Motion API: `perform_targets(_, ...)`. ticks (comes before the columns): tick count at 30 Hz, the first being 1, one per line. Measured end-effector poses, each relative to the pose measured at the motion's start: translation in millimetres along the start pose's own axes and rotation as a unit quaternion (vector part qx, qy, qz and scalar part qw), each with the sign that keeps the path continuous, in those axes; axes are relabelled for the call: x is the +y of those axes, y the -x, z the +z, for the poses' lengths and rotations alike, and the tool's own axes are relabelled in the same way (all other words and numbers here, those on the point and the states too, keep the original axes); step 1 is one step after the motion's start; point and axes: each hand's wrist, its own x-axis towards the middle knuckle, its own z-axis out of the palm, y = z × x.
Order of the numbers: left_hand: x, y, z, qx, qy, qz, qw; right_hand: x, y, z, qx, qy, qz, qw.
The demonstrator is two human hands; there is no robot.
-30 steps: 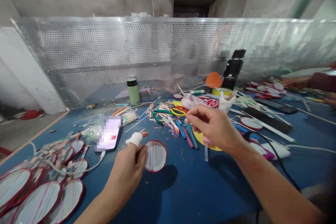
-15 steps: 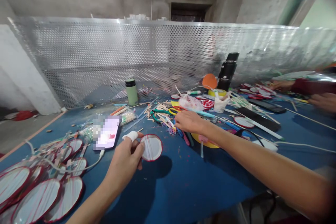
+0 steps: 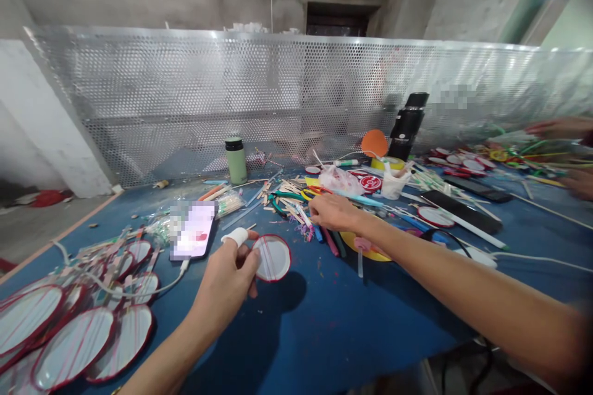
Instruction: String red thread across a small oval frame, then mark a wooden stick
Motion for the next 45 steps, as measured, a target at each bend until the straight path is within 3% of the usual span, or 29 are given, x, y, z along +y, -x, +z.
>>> perform_targets(8,-2.2,-1.6,0.6,0.002,-0.005,-0.005,1.0,10.0,-5.3,10.2,0.043,-0.046,-0.052,0.997)
perform_targets(17,-3.5,-1.4,1.1,0.001,-0.009,-0.01,1.0,9.7,-8.3,5.9,0.065,-0.053,-0.015,0.996)
perform_targets(23,0.4,-0.5,0.6,0.009,0.005,-0.008,1.0,15.2,-11.4,7.5,0.046,-0.068,-0.007,0.997)
perform_targets(32,-0.5,-0.5,0.9,-0.003,-0.001,-0.007,1.0,20.7,-9.5,5.1,-0.023,-0.11,-0.054,0.992)
perform_targets(45,0.5,0.3,0.4,-0.001,-0.017,-0.003,1.0,21.5,-21.5,9.5,0.032,-0.076,-0.023,0.996)
